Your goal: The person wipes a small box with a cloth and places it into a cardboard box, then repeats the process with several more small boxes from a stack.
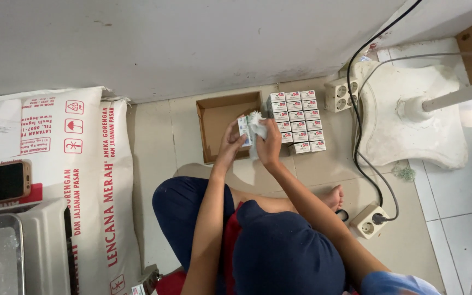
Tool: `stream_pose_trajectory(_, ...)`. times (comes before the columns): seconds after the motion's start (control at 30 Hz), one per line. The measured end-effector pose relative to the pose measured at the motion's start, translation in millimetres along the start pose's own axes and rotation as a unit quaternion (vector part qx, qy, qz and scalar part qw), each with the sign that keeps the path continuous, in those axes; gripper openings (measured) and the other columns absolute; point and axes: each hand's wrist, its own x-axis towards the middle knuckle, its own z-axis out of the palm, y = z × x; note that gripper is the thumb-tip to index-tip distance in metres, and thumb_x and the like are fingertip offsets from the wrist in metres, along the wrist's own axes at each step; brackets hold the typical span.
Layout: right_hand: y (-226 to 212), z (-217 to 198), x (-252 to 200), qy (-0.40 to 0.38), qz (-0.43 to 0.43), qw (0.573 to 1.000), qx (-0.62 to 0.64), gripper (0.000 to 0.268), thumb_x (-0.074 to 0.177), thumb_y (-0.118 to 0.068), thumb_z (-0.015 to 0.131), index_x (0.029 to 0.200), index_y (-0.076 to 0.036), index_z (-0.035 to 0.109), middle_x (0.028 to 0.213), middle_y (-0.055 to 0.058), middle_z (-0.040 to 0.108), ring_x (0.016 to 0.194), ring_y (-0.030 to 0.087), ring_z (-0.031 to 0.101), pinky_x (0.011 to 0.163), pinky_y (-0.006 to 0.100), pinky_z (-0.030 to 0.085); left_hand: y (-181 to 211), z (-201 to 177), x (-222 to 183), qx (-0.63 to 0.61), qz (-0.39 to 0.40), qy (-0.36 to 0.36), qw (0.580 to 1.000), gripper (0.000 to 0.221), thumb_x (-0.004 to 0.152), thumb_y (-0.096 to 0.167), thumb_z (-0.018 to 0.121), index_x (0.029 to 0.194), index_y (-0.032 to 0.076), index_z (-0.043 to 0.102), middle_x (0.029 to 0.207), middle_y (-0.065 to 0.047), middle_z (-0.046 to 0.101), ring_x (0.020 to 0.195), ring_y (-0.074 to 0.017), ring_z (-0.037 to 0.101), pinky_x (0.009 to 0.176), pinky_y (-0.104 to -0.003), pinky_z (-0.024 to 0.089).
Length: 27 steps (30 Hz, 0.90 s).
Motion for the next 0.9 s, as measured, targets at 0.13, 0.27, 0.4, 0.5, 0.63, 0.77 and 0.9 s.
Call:
stream_pose_trajectory(0.13,-17,-2,0,0.003,-0.021,1.0,-0.015,0.04,0.074,0.021,0.064,0.102,-0.008,0.062,0.099,0.011,0.062,0.094,0.046,0.066,0.085,0.051,0.054,-6,-7,4,0.03,-0.037,-0.022,0.999,0.065,0.089,0.017,0.08,0.147,0.028,0.052,0.118,-0.019,0.069,0.102,-0.0214,0.068,0.092,-0.038,0.058)
stream_pose_trajectory(0.27,-8,2,-8,-0.029,-0.017,0.998,-0.061,0.045,0.071,0.016,0.065,0.106,-0.012,0.063,0.102,0.011,0.061,0.094,0.047,0.065,0.082,0.05,0.054,0,-7,4,0.012,0.001,-0.007,1.0,0.059,0.093,0.016,0.074,0.147,0.027,0.052,0.117,-0.017,0.069,0.105,-0.0208,0.067,0.094,-0.037,0.056)
stream_pose_trajectory(0.4,11,6,4,-0.012,0.018,0.996,-0.084,0.047,0.069,0.014,0.069,0.109,-0.01,0.062,0.111,0.017,0.063,0.096,0.051,0.066,0.081,0.058,0.053,-17,-15,11,0.034,-0.013,-0.003,0.999,0.067,0.091,0.021,0.078,0.15,0.022,0.046,0.119,-0.019,0.067,0.105,-0.0213,0.066,0.094,-0.037,0.056)
stream_pose_trajectory(0.5,-27,4,9,-0.014,-0.036,0.993,-0.11,0.044,0.072,0.01,0.068,0.106,-0.016,0.062,0.103,0.009,0.062,0.088,0.045,0.067,0.072,0.05,0.054,-38,-25,20,0.014,-0.027,-0.029,0.999,0.071,0.092,0.015,0.076,0.153,0.021,0.042,0.128,-0.024,0.063,0.113,-0.0292,0.065,0.1,-0.044,0.053)
stream_pose_trajectory(0.63,-20,11,-1,-0.055,-0.083,0.984,-0.147,0.04,0.071,0.003,0.072,0.102,-0.022,0.067,0.1,-0.004,0.063,0.084,0.033,0.071,0.075,0.038,0.057,3,-13,6,-0.019,0.023,-0.013,0.999,0.064,0.092,0.011,0.074,0.15,0.022,0.049,0.133,-0.017,0.063,0.118,-0.0221,0.061,0.102,-0.039,0.051)
stream_pose_trajectory(0.77,17,19,4,-0.015,-0.033,0.993,-0.11,0.042,0.07,0.007,0.071,0.104,-0.016,0.064,0.109,0.008,0.065,0.09,0.044,0.069,0.075,0.049,0.055,-20,-25,17,-0.022,0.011,-0.013,1.0,0.06,0.095,0.017,0.071,0.15,0.021,0.047,0.119,-0.013,0.068,0.108,-0.0168,0.066,0.094,-0.031,0.057)
stream_pose_trajectory(0.9,8,17,13,0.001,-0.05,0.995,-0.086,0.048,0.068,0.013,0.07,0.107,-0.013,0.061,0.1,0.011,0.061,0.08,0.048,0.068,0.069,0.051,0.053,-13,-18,14,-0.027,0.007,-0.016,0.999,0.064,0.092,0.02,0.076,0.15,0.017,0.049,0.117,-0.014,0.068,0.106,-0.0171,0.065,0.096,-0.033,0.055)
